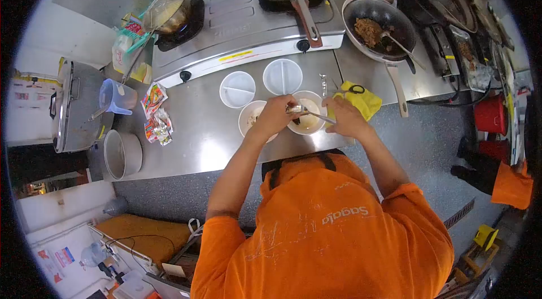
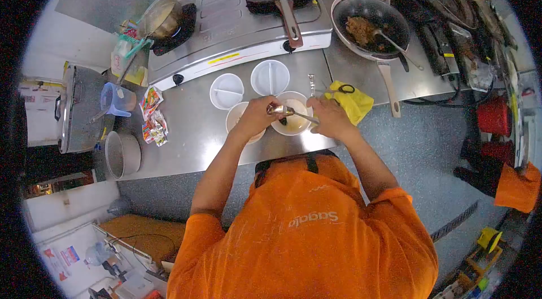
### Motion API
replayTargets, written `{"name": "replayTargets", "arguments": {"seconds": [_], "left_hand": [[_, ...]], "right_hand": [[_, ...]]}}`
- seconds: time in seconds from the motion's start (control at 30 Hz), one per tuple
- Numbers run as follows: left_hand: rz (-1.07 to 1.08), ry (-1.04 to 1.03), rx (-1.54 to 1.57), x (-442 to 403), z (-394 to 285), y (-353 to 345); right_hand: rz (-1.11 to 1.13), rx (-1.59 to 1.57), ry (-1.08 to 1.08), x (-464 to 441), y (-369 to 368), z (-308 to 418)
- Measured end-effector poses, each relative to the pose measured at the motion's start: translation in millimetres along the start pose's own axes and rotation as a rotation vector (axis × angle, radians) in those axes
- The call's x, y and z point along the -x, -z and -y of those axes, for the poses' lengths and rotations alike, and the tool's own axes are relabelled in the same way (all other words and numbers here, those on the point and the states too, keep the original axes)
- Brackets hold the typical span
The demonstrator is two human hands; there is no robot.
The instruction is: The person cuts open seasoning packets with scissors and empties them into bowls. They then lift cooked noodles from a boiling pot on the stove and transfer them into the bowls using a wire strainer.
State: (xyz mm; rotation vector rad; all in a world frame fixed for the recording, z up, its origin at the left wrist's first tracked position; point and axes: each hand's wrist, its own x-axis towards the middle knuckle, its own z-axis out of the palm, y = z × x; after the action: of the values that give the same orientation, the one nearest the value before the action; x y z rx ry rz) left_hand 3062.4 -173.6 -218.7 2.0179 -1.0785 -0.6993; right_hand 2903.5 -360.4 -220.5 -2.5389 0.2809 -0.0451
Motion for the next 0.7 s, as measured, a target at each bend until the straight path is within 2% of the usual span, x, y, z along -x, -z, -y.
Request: {"name": "replayTargets", "arguments": {"seconds": [0.07,0.1,0.13,0.17,0.2,0.27,0.3,0.37,0.43,0.5,0.53,0.6,0.7], "left_hand": [[0.022,-0.043,-0.034,-3.1,2.5,-4.9],[0.035,-0.085,-0.064,-4.7,3.5,-6.6],[0.040,-0.084,-0.070,-6.8,4.4,-8.5],[0.072,-0.090,-0.222,-8.3,4.9,-12.2],[0.104,-0.096,-0.374,-9.2,2.9,-14.9],[0.163,-0.095,-0.432,-13.5,-1.3,-19.3],[0.217,-0.095,-0.484,-15.3,-5.2,-21.3],[0.214,-0.091,-0.463,-17.5,-23.9,-20.5],[0.204,-0.087,-0.445,-21.6,-28.6,-23.7],[0.211,-0.128,-0.487,-25.5,-20.7,-29.2],[0.212,-0.124,-0.489,-25.0,-16.9,-31.5],[0.169,-0.238,-0.455,-23.6,-13.0,-32.9],[0.246,-0.131,-0.537,-30.1,-17.9,-36.5]], "right_hand": [[0.111,0.027,-0.234,1.8,-8.6,-0.9],[0.108,0.021,-0.237,-1.1,-7.9,-3.1],[-0.029,0.085,-0.219,-7.5,-6.0,-6.0],[-0.162,0.147,-0.202,-9.9,-5.6,-6.7],[-0.161,0.139,-0.206,-8.6,-5.6,-5.0],[-0.269,0.026,0.057,-8.0,-1.7,-1.7],[-0.270,0.023,0.055,-6.2,0.9,9.1],[-0.065,-0.025,-0.013,-0.9,2.8,37.2],[-0.064,0.069,-0.036,-5.0,-23.8,22.7],[0.063,-0.031,-0.119,-11.9,-32.8,12.5],[0.065,-0.034,-0.117,-9.3,-33.1,13.0],[-0.099,0.062,0.028,-3.5,-32.6,16.9],[-0.222,0.123,0.023,-5.4,-44.0,15.1]]}}
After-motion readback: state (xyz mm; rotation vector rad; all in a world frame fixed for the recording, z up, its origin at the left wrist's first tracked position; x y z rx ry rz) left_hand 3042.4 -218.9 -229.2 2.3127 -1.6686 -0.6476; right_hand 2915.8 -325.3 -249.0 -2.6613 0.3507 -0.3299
